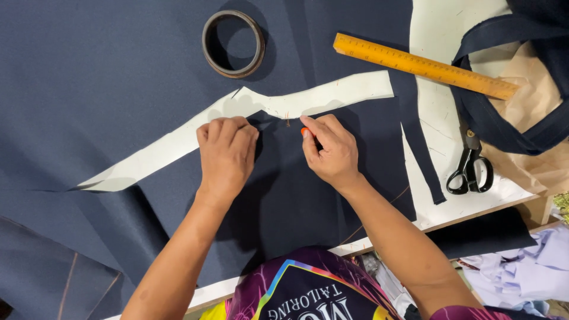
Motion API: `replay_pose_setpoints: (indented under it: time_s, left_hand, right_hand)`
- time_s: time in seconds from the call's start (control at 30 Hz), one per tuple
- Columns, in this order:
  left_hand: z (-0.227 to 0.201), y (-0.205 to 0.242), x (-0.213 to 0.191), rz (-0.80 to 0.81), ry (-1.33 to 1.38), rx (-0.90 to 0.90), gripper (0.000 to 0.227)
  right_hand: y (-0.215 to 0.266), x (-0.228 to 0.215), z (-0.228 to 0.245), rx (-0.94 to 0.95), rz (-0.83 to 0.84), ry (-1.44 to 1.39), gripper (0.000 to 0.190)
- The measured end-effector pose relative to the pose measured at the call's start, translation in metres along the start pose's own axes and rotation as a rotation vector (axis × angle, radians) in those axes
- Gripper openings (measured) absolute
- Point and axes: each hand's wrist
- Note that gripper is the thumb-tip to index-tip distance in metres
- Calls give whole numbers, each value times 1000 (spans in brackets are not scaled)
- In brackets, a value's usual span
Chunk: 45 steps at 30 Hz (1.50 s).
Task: The person measures and marks a large piece of dark blue fabric using a ruler and chalk. They then use shears to cut the fabric along the marked lines. After cutting, the person folds the fabric and marks it again with chalk.
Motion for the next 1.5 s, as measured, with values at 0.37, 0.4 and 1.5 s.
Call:
replay_pose_setpoints:
  time_s: [0.37,0.4,1.5]
  left_hand:
    - [-5,6,-15,138,71,105,9]
    - [-3,7,-13,154,70,114,10]
    - [-36,6,13,116,-29,62,22]
  right_hand:
    - [0,-3,1,15,38,-7,23]
    - [2,-2,-1,11,33,-10,24]
    - [-19,8,17,235,169,-106,8]
Point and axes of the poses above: each hand's wrist, its own y-axis away from the middle knuckle, its own x-axis out of the palm, z = x × y, and after that the axes turned 3 degrees about -x, right-handed
